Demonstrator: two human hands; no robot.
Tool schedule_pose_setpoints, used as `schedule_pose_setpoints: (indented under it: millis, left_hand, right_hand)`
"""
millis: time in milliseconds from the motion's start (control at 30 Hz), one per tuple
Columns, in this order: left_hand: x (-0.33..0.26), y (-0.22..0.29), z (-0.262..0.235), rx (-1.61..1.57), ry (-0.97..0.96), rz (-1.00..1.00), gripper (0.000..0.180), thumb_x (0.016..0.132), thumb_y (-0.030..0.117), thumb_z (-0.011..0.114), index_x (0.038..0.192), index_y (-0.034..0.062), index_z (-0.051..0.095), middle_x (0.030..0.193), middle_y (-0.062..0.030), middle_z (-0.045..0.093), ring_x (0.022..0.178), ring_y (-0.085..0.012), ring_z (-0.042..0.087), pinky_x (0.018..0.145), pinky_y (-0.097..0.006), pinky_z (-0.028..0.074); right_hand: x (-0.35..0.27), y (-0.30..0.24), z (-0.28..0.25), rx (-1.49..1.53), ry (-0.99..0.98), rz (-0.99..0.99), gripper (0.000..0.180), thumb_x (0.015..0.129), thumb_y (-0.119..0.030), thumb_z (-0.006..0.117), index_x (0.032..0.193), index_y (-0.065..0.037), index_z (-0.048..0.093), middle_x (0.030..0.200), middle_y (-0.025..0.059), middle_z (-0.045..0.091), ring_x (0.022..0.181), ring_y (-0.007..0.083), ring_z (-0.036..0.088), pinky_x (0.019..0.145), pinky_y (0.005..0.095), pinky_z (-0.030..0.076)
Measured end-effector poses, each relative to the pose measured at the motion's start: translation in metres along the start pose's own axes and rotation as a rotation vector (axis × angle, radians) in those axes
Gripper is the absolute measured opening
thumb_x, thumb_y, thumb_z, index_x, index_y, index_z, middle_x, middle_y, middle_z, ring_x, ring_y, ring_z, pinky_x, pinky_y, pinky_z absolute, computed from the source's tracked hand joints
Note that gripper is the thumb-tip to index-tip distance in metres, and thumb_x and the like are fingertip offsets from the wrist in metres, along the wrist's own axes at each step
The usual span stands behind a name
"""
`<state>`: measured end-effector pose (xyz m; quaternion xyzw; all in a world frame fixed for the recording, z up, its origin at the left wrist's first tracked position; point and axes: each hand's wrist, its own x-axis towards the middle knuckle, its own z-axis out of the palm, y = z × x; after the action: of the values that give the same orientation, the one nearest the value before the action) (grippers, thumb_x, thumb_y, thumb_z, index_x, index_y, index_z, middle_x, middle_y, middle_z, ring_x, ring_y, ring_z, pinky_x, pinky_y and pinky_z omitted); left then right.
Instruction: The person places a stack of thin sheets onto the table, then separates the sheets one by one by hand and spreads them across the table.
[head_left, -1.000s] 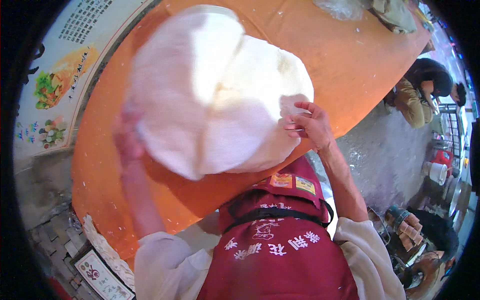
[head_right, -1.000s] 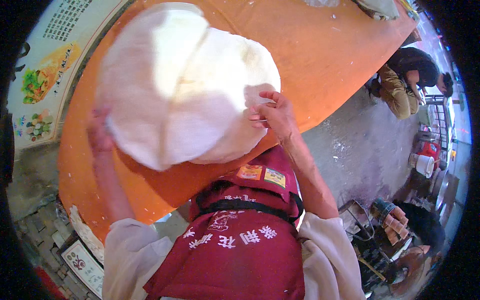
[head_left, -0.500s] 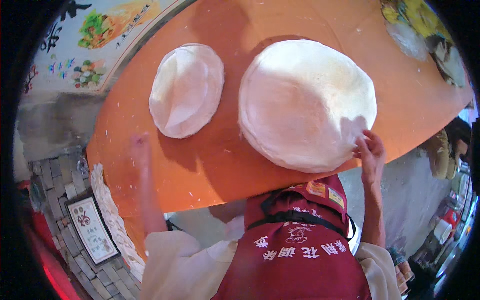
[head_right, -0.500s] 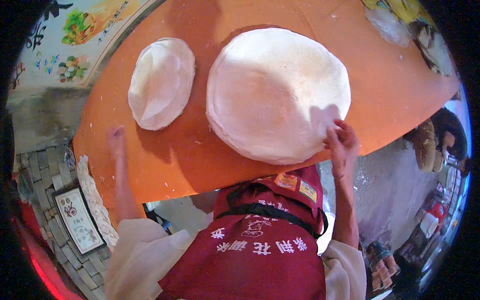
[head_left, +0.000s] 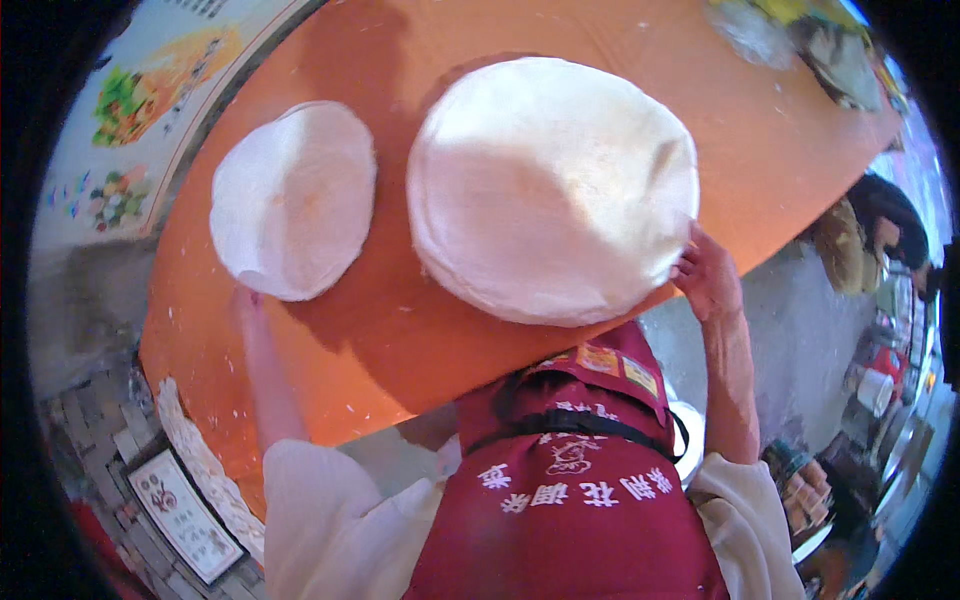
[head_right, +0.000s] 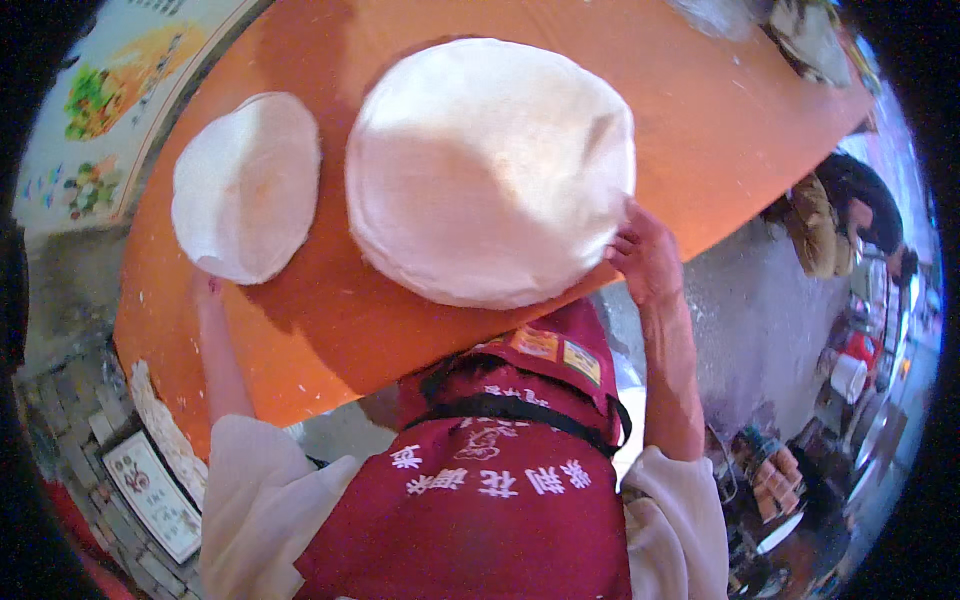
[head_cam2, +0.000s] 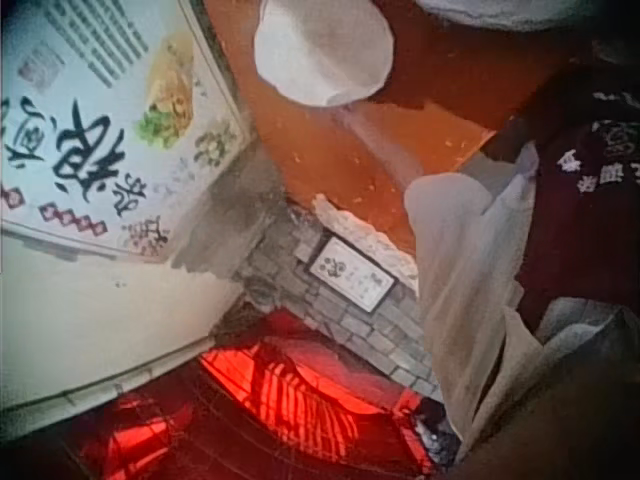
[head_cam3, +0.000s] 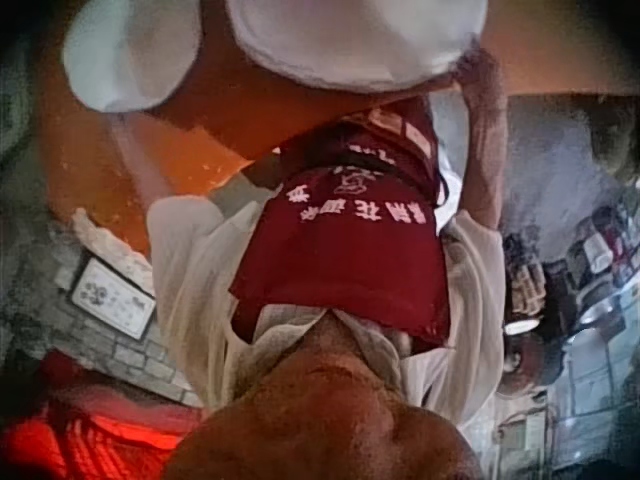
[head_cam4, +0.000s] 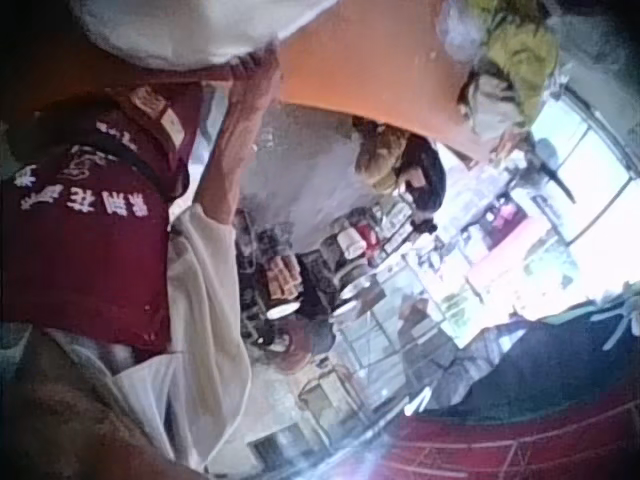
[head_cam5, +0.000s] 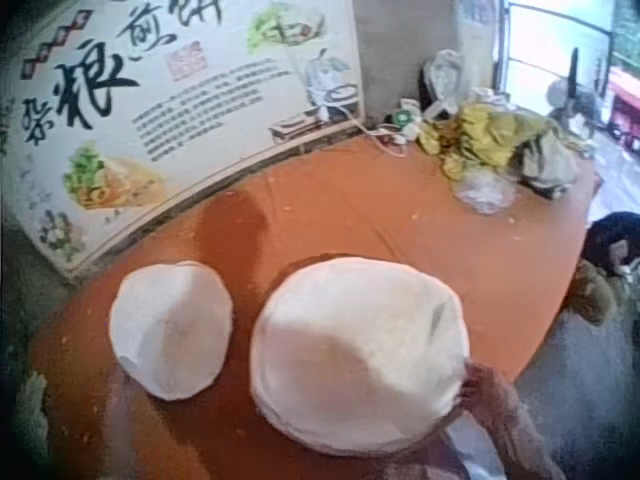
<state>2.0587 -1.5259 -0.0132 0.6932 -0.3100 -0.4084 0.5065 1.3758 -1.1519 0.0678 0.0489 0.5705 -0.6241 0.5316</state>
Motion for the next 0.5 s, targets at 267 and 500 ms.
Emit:
schedule_pose_setpoints:
  millis: [267,500]
  left_hand:
    - [-0.184,0.054,0.112,1.242,0.068,1.109,0.051,0.073,0.018,0.071,0.118,0.0006,0.054,0.115,-0.0173,0.056,0.103,-0.0312,0.056,0.088,-0.042,0.046]
    - [-0.276,0.098,0.17,0.924,-0.265,0.8,0.046,0.073,0.016,0.071,0.114,0.0002,0.057,0.111,-0.0165,0.059,0.1,-0.0295,0.058,0.085,-0.037,0.048]
  right_hand:
    - [0.005,-0.017,0.002,-0.193,-0.115,0.059,0.032,0.09,-0.039,0.057,0.088,-0.007,0.061,0.065,-0.0003,0.058,0.051,0.0091,0.054,0.044,0.0208,0.041]
    - [-0.003,-0.013,0.007,-0.527,-0.122,-0.349,0.023,0.087,-0.026,0.061,0.099,-0.007,0.062,0.085,0.0013,0.063,0.078,0.0129,0.059,0.068,0.0276,0.047]
